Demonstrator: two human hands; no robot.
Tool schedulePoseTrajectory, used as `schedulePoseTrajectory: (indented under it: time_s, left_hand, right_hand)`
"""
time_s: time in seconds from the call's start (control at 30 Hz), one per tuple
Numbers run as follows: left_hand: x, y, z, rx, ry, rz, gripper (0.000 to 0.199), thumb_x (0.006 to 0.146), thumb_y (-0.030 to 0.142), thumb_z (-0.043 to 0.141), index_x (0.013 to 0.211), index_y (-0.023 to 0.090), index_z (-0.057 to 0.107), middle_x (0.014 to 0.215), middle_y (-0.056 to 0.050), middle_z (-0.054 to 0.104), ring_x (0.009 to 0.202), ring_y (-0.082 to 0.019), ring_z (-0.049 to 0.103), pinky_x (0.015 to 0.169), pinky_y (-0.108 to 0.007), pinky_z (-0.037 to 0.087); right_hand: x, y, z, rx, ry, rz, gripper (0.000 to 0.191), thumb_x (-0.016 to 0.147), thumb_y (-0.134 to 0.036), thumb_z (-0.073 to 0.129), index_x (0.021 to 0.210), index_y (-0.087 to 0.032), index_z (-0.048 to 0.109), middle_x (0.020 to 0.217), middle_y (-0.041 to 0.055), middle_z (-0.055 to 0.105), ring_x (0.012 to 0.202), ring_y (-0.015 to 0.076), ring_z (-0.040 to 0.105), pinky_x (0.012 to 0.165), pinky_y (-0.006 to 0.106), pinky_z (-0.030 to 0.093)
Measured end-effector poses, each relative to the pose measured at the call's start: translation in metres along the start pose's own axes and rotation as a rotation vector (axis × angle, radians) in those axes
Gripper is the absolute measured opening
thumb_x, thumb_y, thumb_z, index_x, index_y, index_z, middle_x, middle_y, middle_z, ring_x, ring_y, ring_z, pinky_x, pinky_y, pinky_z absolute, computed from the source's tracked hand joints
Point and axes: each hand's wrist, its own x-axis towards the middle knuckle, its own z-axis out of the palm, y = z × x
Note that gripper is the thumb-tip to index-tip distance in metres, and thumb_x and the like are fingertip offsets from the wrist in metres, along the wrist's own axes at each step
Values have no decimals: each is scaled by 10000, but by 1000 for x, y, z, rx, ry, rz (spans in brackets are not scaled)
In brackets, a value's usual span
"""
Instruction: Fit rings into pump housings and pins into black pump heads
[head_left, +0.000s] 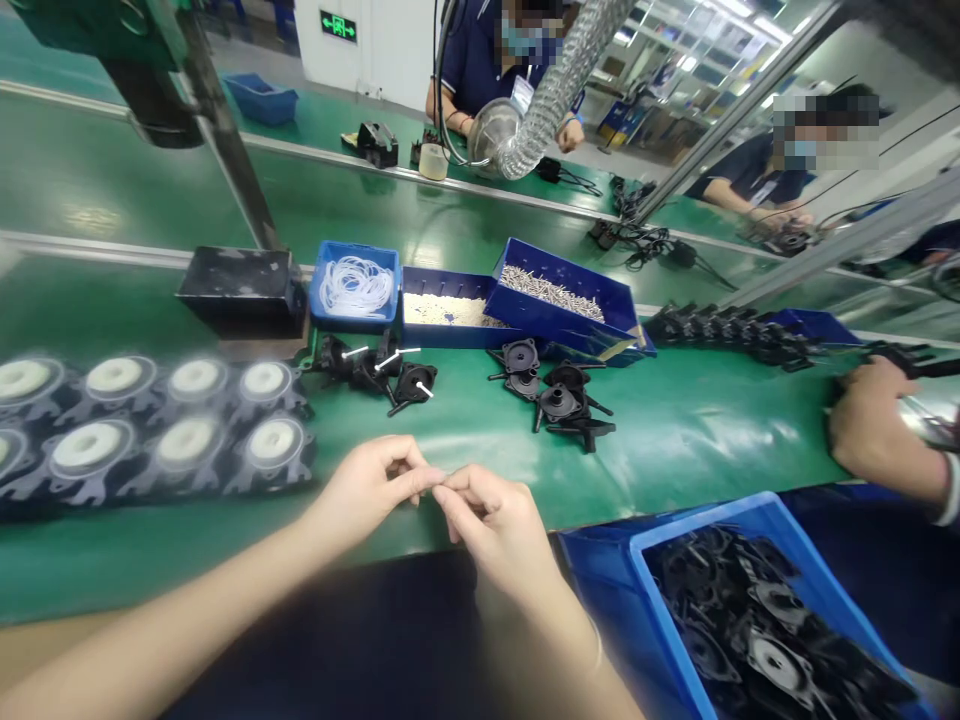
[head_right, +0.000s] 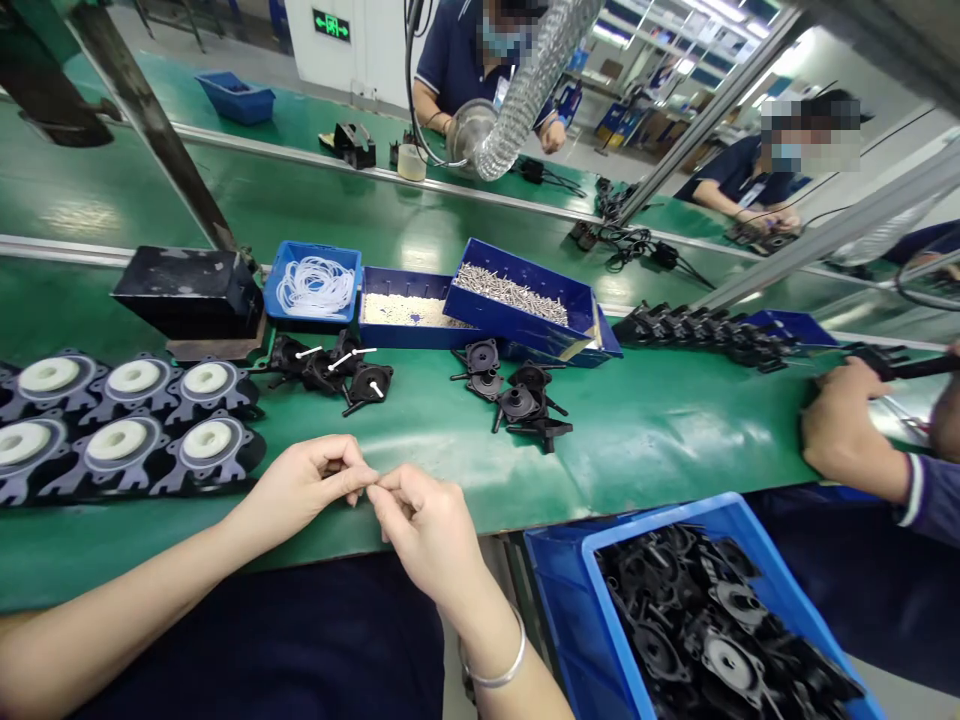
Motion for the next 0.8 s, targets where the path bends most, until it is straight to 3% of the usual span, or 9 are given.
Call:
schedulePoseTrajectory:
  time_s: [0.1, 0.17, 0.23, 0.3, 0.4, 0.57, 0.7, 0.8]
  left_hand:
    - [0, 6, -1, 131, 74, 127, 294, 845, 372, 704, 619, 195, 637, 668, -6, 619, 686, -164, 552, 659, -251, 390]
    - [1, 9, 1, 110, 90, 180, 164, 835, 365, 715, 773, 214, 700, 768, -20, 652, 757, -186, 582, 707, -263, 420]
    - [0, 9, 5, 55, 75, 198, 241, 829, 379, 723, 1009, 223, 691, 912, -42, 669, 835, -204, 605, 772, -283, 450]
    - [0, 8, 9, 25, 38, 175, 388, 840, 406, 710, 1167, 215, 625, 1021, -66, 658, 893, -215, 615, 825, -305, 465]
    - [-1, 4, 13, 46, -23, 112, 420, 857, 422, 685, 1202, 201, 592, 1063, -83, 646, 933, -225, 614, 853, -326, 467]
    - [-1, -2, 12, 83, -61, 88, 407, 887, 405, 657, 1240, 221, 573, 1101, -84, 643, 980, -224, 609, 879, -338, 473]
    - [1, -7, 11, -29, -16, 68, 540, 883, 379, 672, 1366, 231, 481, 1274, -122, 577, 1137, -249, 588, 964, -363, 484]
    - [3, -10, 10, -75, 50, 109, 798, 821, 328, 751, 1501, 281, 336, 1521, -118, 384, 1363, -278, 444, 1137, -395, 378]
  right_hand:
    - [4, 9, 4, 236, -41, 78, 226, 968, -381, 567, 839, -202, 616, 554, -54, 559, 433, 81, 436, 466, 212, 353]
    - [14, 16, 2, 360, 10, 51, 218, 958, -402, 586, 896, -198, 634, 675, -27, 617, 435, 70, 468, 456, 210, 378]
    - [32, 24, -7, 421, 199, -30, 211, 943, -401, 612, 898, -197, 643, 932, 34, 672, 498, 67, 552, 512, 225, 461]
    - [56, 32, -22, 459, 448, -101, 212, 922, -407, 641, 907, -196, 653, 1195, 86, 621, 629, 91, 649, 626, 259, 545]
    - [94, 44, -50, 565, 633, -104, 270, 835, -429, 736, 921, -182, 669, 1235, 93, 607, 853, 154, 709, 822, 318, 590]
    - [121, 47, -79, 697, 515, -15, 354, 649, -410, 890, 794, -154, 692, 916, 55, 706, 1028, 218, 691, 1005, 386, 546]
    - [96, 31, -80, 667, 342, 5, 272, 720, -370, 863, 789, -153, 715, 1087, 97, 714, 1117, 226, 674, 1072, 341, 496]
    - [66, 12, -73, 605, 49, 63, 203, 809, -343, 799, 781, -162, 711, 1244, 110, 668, 1096, 248, 689, 1047, 380, 520]
